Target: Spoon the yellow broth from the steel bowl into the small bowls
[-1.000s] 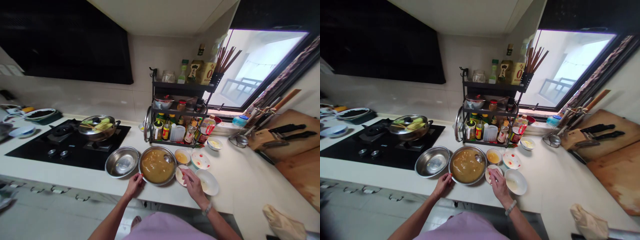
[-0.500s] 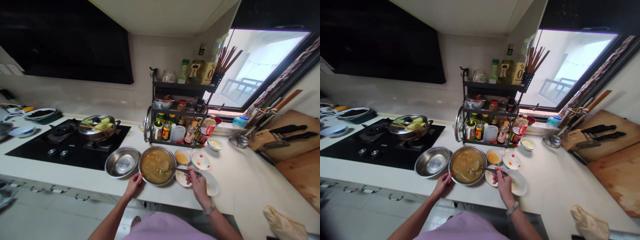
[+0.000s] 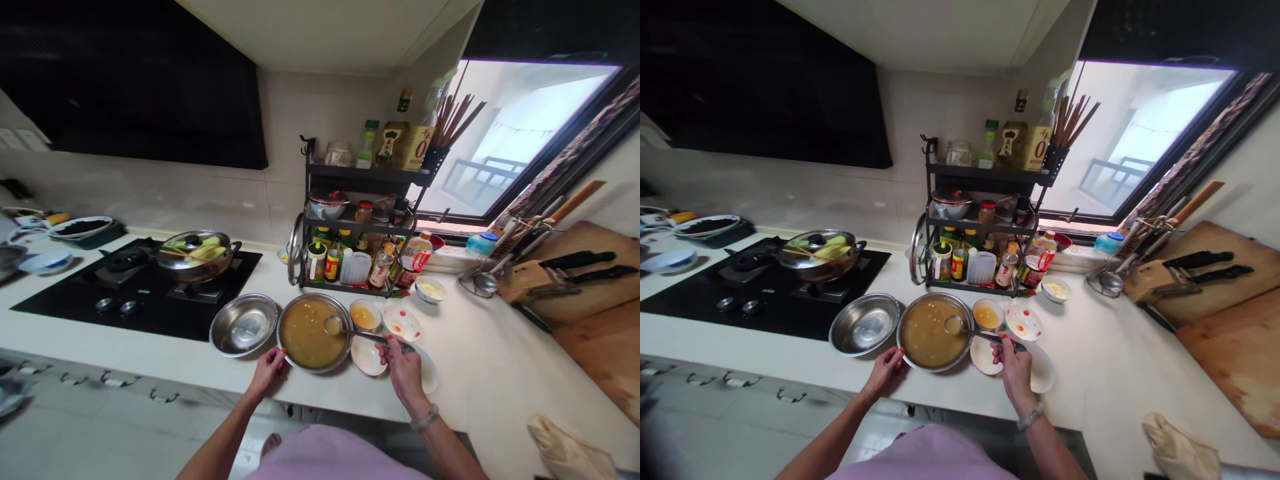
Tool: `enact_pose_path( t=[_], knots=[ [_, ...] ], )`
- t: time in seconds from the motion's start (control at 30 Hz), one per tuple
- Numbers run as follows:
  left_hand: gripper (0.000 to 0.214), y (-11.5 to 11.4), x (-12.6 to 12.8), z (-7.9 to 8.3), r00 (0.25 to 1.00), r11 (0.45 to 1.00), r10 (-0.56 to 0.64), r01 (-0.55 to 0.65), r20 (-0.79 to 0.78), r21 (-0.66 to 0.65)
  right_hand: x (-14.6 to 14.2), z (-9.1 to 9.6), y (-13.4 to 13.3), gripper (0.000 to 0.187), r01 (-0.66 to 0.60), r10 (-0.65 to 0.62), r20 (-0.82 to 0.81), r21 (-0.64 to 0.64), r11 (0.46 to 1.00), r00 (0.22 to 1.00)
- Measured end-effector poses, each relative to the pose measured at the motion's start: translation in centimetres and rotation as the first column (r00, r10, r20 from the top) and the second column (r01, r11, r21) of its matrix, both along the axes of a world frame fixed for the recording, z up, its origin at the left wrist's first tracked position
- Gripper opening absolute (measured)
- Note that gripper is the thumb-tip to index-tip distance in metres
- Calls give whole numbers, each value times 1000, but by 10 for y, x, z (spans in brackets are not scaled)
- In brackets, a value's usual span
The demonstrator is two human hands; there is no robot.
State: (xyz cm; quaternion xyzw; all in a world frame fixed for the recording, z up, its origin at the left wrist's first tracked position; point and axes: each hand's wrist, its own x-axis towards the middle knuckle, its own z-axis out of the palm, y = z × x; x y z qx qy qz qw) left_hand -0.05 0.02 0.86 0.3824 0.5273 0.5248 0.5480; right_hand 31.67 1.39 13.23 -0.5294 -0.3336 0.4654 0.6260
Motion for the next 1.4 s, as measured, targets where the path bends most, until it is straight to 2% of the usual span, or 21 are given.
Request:
enact_pose_path(
  t=[0.17,0.43,0.53,0.63,0.8,0.97,1.03,1.13,1.4],
  knots=[
    [52,-1,2,4,1000,1000,12,-12,9,-5,7,12,2,40,20,-20,-43,-7,1000,999],
    [53,-1,3,7,1000,1000,7,-6,27,-11,35,24,14,36,151,-148,-70,37,988,986],
    [52,-1,3,6,1000,1000,1,-1,19,-11,46,19,19,37,207,-207,-10,78,975,978],
    [52,-1,2,5,1000,1000,2,-2,12,-3,54,11,20,41,217,-233,138,122,969,963],
    [53,0,2,2,1000,1000,8,-8,2,-11,56,4,11,41,60,-141,412,204,977,900],
    [52,0,2,1,1000,1000,9,-9,13,-1,52,10,1,28,-166,-65,591,328,930,804],
    [52,0,2,1,1000,1000,6,-6,17,-2,47,13,-1,26,-202,-50,603,343,917,796],
    [52,0,1,0,1000,1000,2,-2,22,-2,33,11,-5,25,-216,-3,565,321,922,825],
    [53,-1,2,3,1000,1000,12,-12,19,-8,-6,-7,-4,29,-363,198,548,210,908,813]
  ],
)
